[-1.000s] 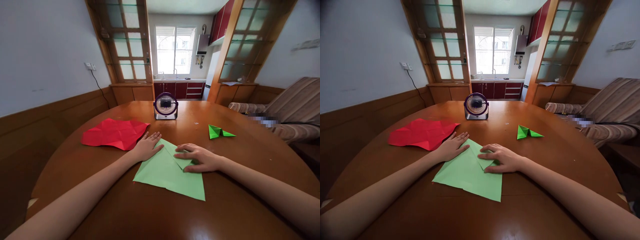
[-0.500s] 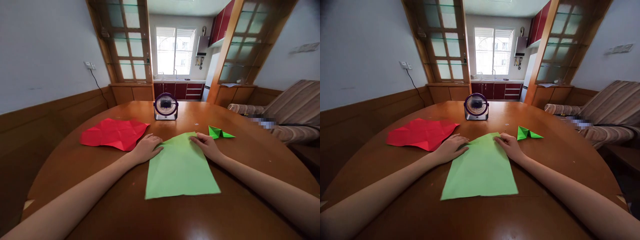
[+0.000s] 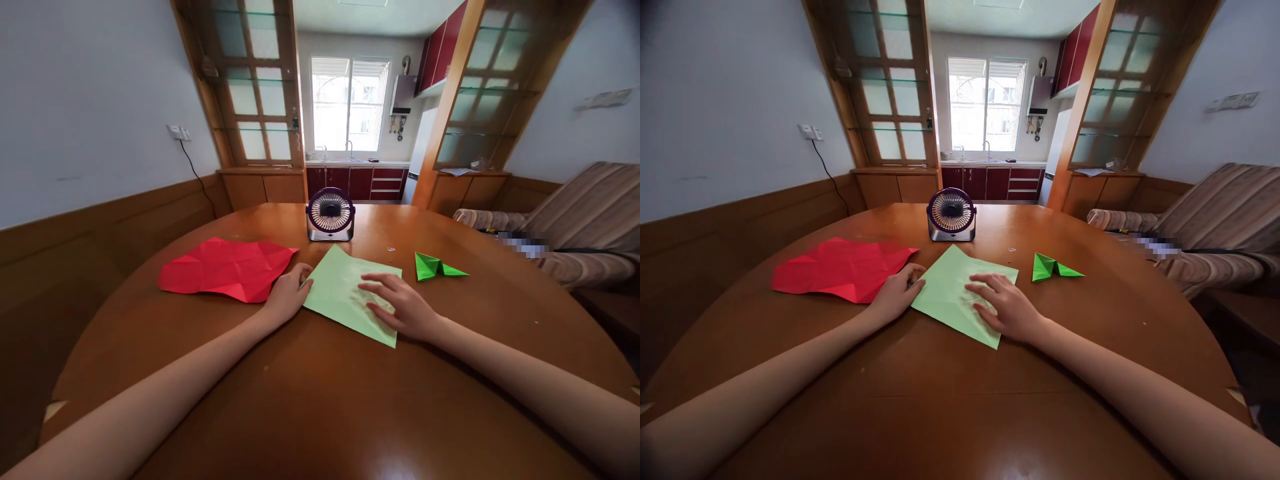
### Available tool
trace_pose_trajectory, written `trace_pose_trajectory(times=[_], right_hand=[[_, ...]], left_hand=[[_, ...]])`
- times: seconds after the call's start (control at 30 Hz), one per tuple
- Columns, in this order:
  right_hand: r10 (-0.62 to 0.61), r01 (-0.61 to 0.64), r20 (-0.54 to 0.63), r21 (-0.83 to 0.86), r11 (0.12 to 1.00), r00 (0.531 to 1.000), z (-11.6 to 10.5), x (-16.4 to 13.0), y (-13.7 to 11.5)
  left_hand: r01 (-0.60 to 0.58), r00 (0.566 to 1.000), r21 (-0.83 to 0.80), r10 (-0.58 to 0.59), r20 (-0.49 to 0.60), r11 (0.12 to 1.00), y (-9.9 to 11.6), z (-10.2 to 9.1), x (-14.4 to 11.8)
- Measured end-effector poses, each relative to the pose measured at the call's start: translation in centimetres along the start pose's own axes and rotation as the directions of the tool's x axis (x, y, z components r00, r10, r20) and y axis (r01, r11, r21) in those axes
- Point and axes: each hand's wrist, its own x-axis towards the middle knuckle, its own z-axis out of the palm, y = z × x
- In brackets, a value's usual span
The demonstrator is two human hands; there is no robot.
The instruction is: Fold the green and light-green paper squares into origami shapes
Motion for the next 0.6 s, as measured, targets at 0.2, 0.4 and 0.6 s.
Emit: trace_pose_trajectory(times=[0.2, 0.4, 0.6], right_hand=[[0.016, -0.060, 0.310, 0.134, 0.989, 0.951, 0.2, -0.3, -0.1], [0.023, -0.095, 0.388, 0.168, 0.981, 0.921, -0.2, -0.5, 0.4], [0.004, -0.107, 0.412, 0.227, 0.968, 0.911, -0.7, -0.7, 0.9]], left_hand=[[-0.027, 0.997, 0.156, 0.015, 0.077, 0.987, 0.7, -0.3, -0.8], [-0.326, 0.944, 0.376, 0.320, 0.081, 0.867, -0.3, -0.7, -1.2], [-0.614, 0.726, 0.006, 0.561, 0.398, 0.789, -0.8, -2.0, -1.6]])
